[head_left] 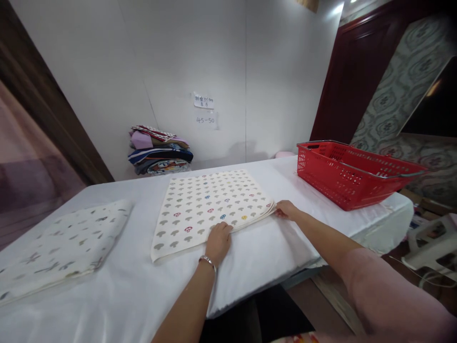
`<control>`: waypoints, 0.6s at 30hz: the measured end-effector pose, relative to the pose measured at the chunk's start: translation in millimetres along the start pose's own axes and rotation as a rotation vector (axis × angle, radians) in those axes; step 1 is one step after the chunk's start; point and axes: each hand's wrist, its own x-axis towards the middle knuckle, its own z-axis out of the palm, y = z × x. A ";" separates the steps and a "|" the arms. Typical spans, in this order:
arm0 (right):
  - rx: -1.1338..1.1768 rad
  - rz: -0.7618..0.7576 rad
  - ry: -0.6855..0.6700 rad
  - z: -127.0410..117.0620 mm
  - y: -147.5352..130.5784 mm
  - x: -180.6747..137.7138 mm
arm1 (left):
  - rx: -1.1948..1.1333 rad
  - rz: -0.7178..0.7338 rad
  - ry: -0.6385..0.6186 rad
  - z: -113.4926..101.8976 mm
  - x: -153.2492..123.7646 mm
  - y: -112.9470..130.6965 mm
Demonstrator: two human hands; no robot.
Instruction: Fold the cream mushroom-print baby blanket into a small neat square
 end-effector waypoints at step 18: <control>-0.083 -0.205 0.028 1.6 5.7 -9.3 | -0.019 -0.003 0.036 1.8 -0.5 -0.1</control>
